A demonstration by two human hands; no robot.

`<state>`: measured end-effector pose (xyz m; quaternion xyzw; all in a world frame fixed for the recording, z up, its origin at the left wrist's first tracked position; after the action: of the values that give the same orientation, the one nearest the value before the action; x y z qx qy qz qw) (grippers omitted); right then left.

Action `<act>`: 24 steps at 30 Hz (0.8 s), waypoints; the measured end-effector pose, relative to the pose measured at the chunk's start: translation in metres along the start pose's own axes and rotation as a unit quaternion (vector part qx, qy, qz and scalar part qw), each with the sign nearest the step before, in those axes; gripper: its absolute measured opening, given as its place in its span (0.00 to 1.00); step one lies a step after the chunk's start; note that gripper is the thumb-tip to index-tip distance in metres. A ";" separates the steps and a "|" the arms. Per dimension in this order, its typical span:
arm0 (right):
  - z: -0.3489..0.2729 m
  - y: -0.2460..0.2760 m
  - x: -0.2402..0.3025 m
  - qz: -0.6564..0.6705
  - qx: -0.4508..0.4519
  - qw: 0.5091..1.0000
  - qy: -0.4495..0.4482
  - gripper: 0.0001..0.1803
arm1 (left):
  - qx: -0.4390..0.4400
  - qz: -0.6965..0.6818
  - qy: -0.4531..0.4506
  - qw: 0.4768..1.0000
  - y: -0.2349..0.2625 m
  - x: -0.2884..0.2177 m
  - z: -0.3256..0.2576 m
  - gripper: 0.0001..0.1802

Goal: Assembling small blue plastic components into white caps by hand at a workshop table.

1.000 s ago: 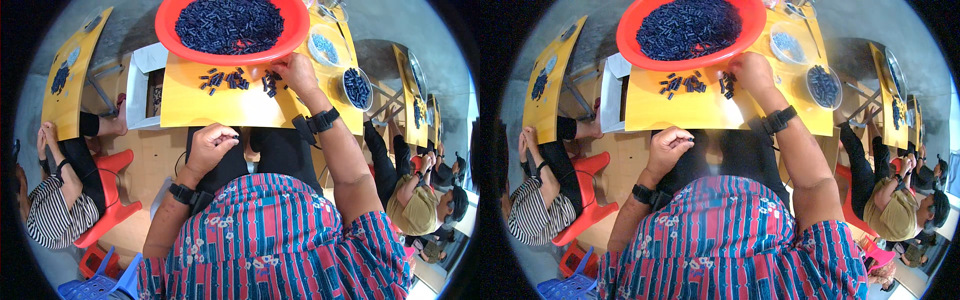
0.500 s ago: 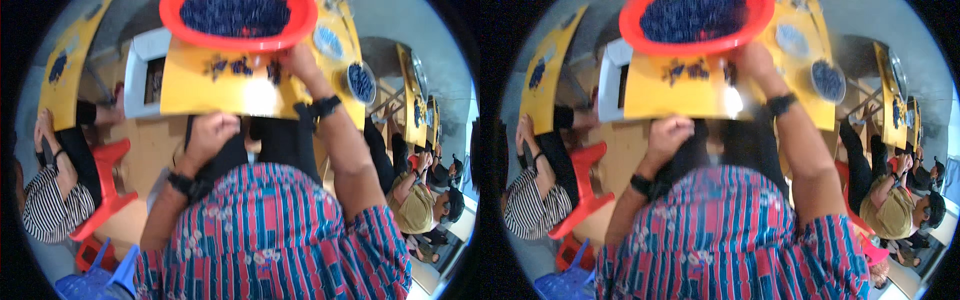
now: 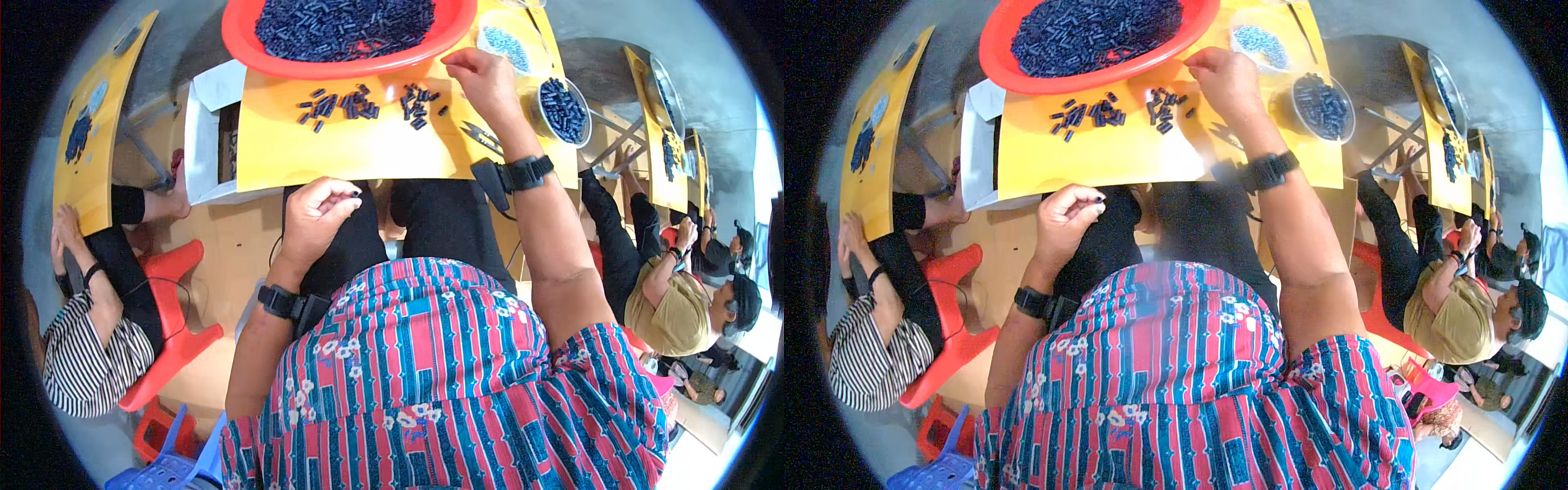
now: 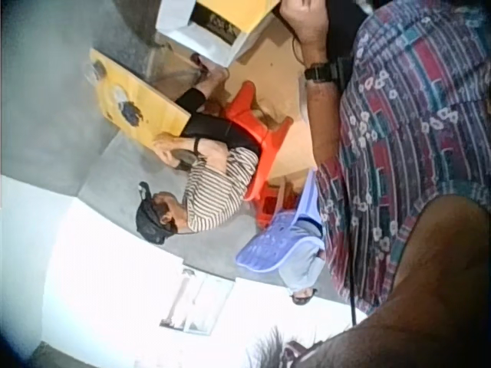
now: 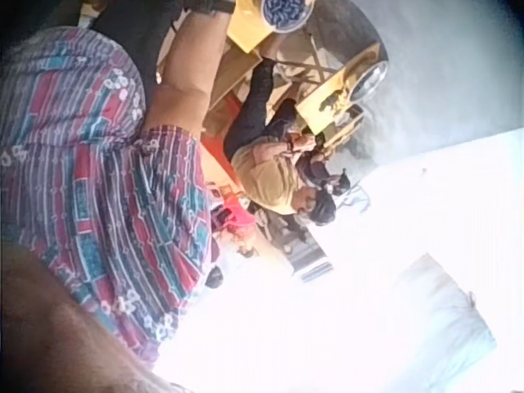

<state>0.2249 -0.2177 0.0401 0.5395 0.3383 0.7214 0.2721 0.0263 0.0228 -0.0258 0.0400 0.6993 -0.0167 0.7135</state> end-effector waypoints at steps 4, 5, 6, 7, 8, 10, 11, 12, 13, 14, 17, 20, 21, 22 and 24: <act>-0.024 0.036 -0.017 0.069 -0.065 0.992 -0.078 0.09 | -0.016 -0.031 -0.005 0.999 -0.004 0.007 0.004 0.06; -0.029 0.040 -0.020 0.089 -0.087 0.988 -0.091 0.09 | -0.013 -0.031 -0.006 0.999 -0.003 0.004 0.005 0.06; -0.035 0.044 -0.023 0.100 -0.081 0.986 -0.103 0.08 | -0.009 -0.017 -0.013 1.000 -0.001 0.000 0.005 0.06; -0.042 0.046 -0.024 0.100 -0.083 0.986 -0.105 0.08 | -0.006 -0.002 -0.020 1.000 0.000 -0.002 0.005 0.06; -0.050 0.047 -0.023 0.072 -0.073 0.988 -0.115 0.08 | -0.005 -0.007 -0.015 1.000 0.001 -0.002 0.004 0.06; -0.060 0.041 -0.043 0.022 -0.082 0.993 -0.081 0.08 | 0.000 -0.007 -0.017 1.000 -0.001 0.000 0.007 0.06; -0.065 0.039 -0.040 -0.009 -0.083 0.994 -0.069 0.07 | 0.001 -0.004 -0.017 1.000 -0.001 -0.001 0.007 0.05; -0.067 0.038 -0.041 -0.025 -0.087 0.994 -0.054 0.07 | 0.003 -0.003 -0.017 1.000 0.000 -0.002 0.007 0.05; -0.069 0.036 -0.043 -0.040 -0.091 0.994 -0.038 0.07 | 0.000 -0.004 -0.014 1.000 0.000 -0.001 0.006 0.05; -0.069 0.034 -0.044 -0.040 -0.093 0.994 -0.038 0.07 | -0.003 -0.006 -0.011 1.000 0.000 -0.001 0.006 0.05; -0.067 0.031 -0.047 -0.061 -0.094 0.993 -0.036 0.06 | -0.013 0.007 -0.006 1.000 -0.002 -0.003 0.006 0.05; -0.062 0.030 -0.049 -0.108 -0.099 0.989 0.004 0.06 | -0.014 0.016 -0.007 1.000 -0.003 -0.002 0.005 0.05; -0.061 0.029 -0.049 -0.110 -0.097 0.989 -0.008 0.06 | -0.015 0.018 -0.008 1.000 -0.003 -0.002 0.005 0.05; -0.060 0.029 -0.049 -0.113 -0.094 0.989 -0.020 0.06 | -0.010 0.021 -0.006 1.000 -0.003 -0.002 0.005 0.05; -0.059 0.027 -0.050 -0.119 -0.089 0.989 -0.020 0.06 | -0.006 0.025 -0.004 1.000 -0.003 -0.003 0.005 0.06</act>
<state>0.1813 -0.2843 0.0205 0.4833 0.3293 0.7004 0.4092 0.0306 0.0189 -0.0227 0.0531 0.6954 0.0050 0.7166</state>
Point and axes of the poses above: each hand's wrist, its own z-axis towards the middle knuckle, its own y-axis out of the back of the hand, x = y × z, the point moved 1 cm from there along z, towards the middle knuckle, and after that the axes turned 3 degrees about -y, right-handed, at the moved point
